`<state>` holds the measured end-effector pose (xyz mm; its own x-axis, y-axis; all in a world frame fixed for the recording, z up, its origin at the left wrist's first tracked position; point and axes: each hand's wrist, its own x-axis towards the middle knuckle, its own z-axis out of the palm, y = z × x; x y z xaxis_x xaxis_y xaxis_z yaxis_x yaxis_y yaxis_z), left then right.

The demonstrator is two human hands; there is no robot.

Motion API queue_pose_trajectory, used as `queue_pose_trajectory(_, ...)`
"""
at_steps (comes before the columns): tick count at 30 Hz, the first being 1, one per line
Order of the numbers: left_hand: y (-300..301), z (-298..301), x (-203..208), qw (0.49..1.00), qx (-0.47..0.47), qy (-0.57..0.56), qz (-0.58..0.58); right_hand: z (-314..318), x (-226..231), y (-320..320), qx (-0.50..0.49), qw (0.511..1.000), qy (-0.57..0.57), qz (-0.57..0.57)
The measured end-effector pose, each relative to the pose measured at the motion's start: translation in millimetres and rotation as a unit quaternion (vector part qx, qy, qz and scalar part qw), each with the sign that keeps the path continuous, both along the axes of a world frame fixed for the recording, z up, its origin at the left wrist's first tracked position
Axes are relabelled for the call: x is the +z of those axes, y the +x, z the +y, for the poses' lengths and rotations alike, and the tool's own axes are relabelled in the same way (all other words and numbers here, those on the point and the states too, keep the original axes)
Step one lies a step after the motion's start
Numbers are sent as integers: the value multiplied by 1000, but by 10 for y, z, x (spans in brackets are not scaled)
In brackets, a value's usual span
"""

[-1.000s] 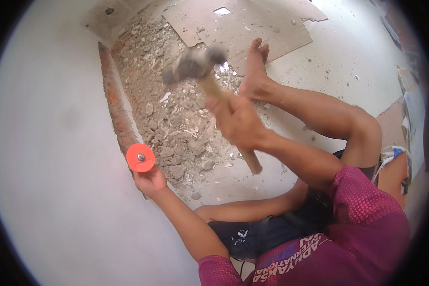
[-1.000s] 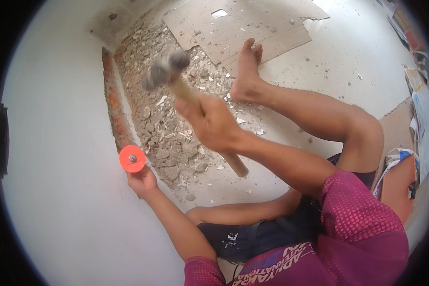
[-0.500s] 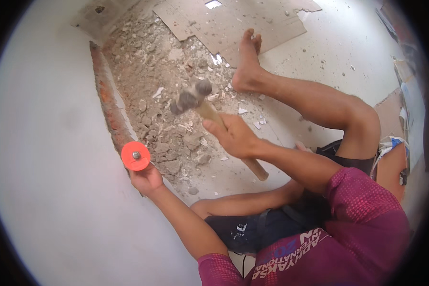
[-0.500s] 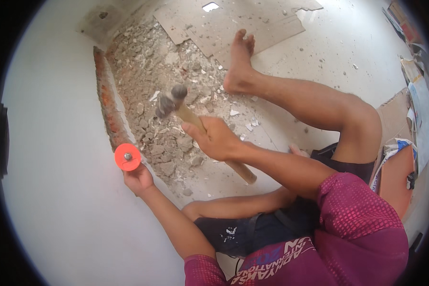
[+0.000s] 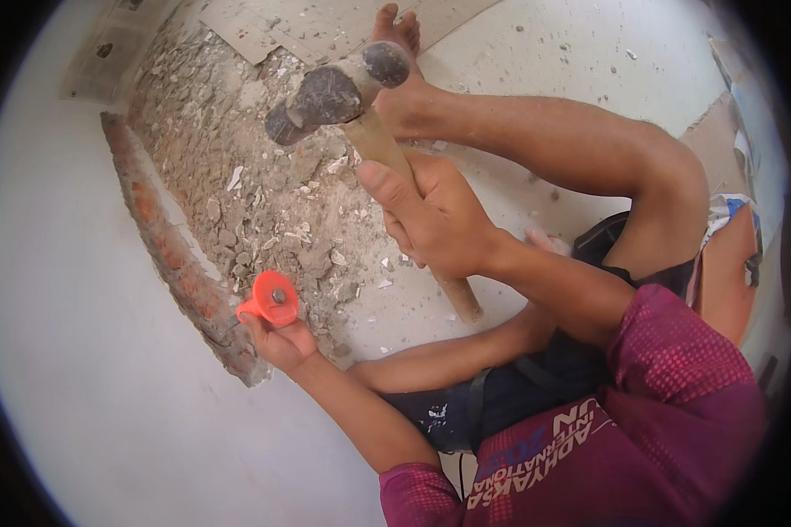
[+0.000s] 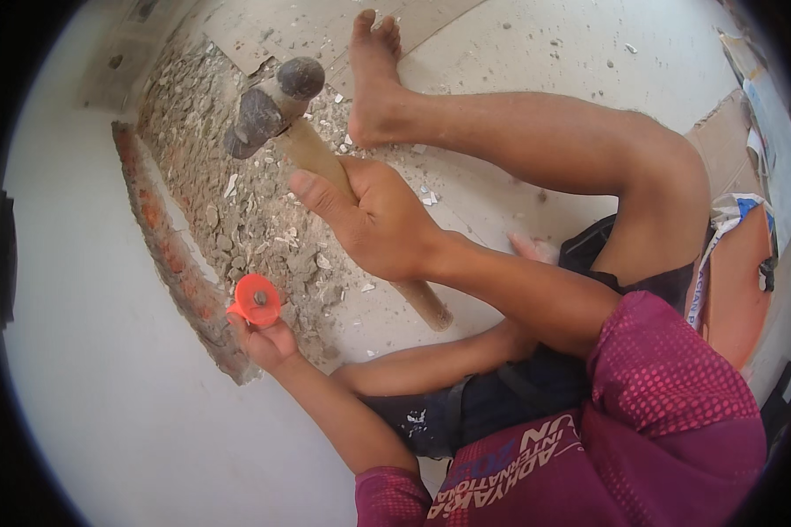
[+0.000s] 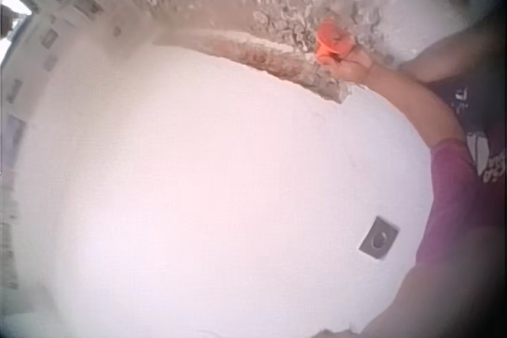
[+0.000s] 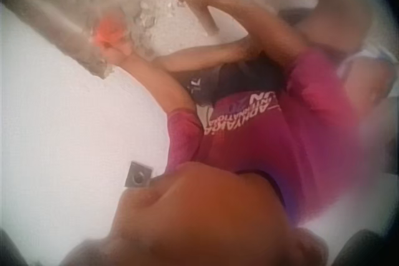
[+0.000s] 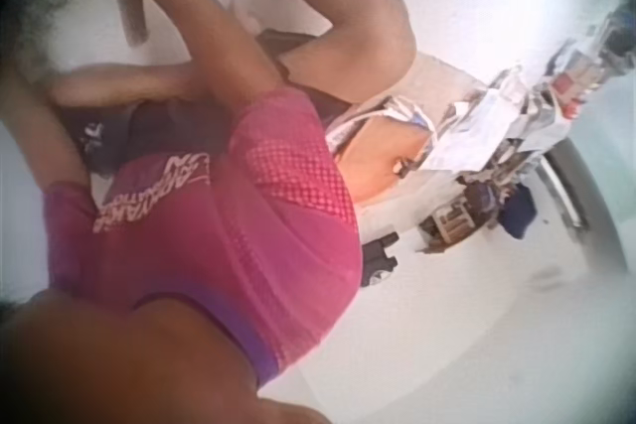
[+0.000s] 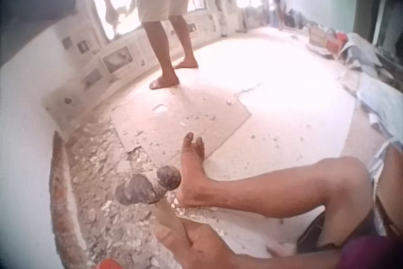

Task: The person sits on the floor and uses a hammer and a red suction cup to remove tiles from the floor. They repeatedly strike the suction cup with the hammer to loosen and detach the tiles, creating debris.

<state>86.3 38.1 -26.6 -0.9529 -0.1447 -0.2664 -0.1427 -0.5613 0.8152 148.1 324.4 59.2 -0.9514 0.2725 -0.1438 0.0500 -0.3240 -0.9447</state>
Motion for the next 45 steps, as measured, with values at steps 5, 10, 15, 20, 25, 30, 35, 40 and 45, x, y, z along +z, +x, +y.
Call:
queue_pose_trajectory(5, -126, -204, 177, 997, 64, -50, -8, -101, -29, -10, 26, 999, -28, 1)
queue_pose_trajectory(10, -195, -428, 156, 997, 65, 5, 43, -164, 55, 28, 36, 999, 10, 17)
queue_pose_trajectory(15, -287, -750, 145, 982, 82, 148, 86, -319, 145, 114, 11, 988, 16, 151)
queue_pose_trajectory(20, -328, -441, 441, 971, 152, 179, 50, -864, 101, -174, -46, 890, 204, 404)
queue_pose_trajectory(25, -352, -530, 565, 975, 109, 189, 46, -1192, -84, -499, 311, 889, 322, 96)
queue_pose_trajectory(30, -285, -663, 449, 958, 162, 231, 44, -915, 442, -337, 190, 945, 188, 189)
queue_pose_trajectory(35, -304, -546, 470, 965, 111, 230, 53, -1144, 114, -443, 172, 896, 241, 332)
queue_pose_trajectory(40, -270, -498, 524, 969, 120, 205, 69, -991, 238, -437, 314, 860, 382, 124)
queue_pose_trajectory(45, -205, -680, 312, 971, 125, 199, 40, -1017, 560, -120, 126, 887, 299, 327)
